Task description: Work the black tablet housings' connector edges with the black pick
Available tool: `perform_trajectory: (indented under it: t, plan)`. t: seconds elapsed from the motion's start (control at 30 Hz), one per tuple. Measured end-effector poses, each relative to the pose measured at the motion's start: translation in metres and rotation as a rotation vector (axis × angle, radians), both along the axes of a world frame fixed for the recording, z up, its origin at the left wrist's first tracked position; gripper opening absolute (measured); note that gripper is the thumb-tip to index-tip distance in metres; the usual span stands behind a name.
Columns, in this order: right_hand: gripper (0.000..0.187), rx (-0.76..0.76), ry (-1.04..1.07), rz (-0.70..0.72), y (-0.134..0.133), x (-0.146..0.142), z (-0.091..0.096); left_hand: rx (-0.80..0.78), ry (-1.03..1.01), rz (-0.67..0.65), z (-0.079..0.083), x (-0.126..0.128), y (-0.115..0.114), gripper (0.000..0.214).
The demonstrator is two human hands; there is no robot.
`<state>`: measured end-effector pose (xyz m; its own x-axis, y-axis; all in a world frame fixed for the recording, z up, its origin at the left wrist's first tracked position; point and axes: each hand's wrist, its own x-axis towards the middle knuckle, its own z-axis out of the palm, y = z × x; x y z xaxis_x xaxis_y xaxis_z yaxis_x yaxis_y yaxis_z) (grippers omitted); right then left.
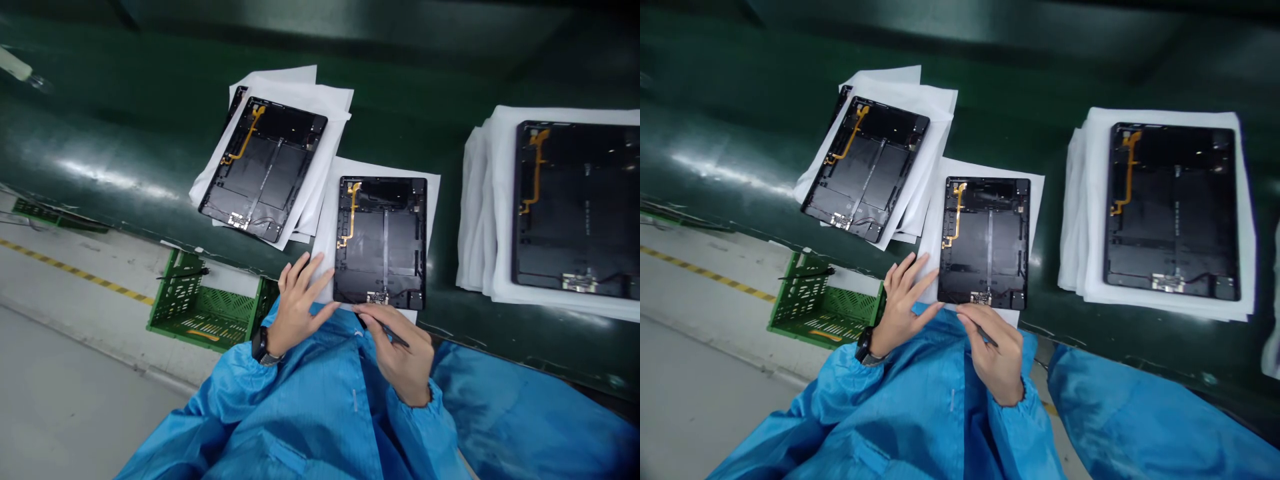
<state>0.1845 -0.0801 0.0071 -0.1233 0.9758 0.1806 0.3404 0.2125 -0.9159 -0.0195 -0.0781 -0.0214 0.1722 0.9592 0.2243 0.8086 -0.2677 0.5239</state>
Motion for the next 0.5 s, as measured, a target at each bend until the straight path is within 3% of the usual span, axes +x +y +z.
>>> perform_trajectory:
  t: [0.2,0.5]
  plan:
    - [0.027,-0.039,-0.002,0.044,0.0043,0.0043,0.0036,-0.007,0.005,-0.003,0.0005,-0.0003,0.0004,0.051]
    - [0.017,-0.108,-0.006,-0.028,0.0051,-0.0007,0.0083,-0.013,0.01,-0.002,0.0012,-0.0002,0.0002,0.052]
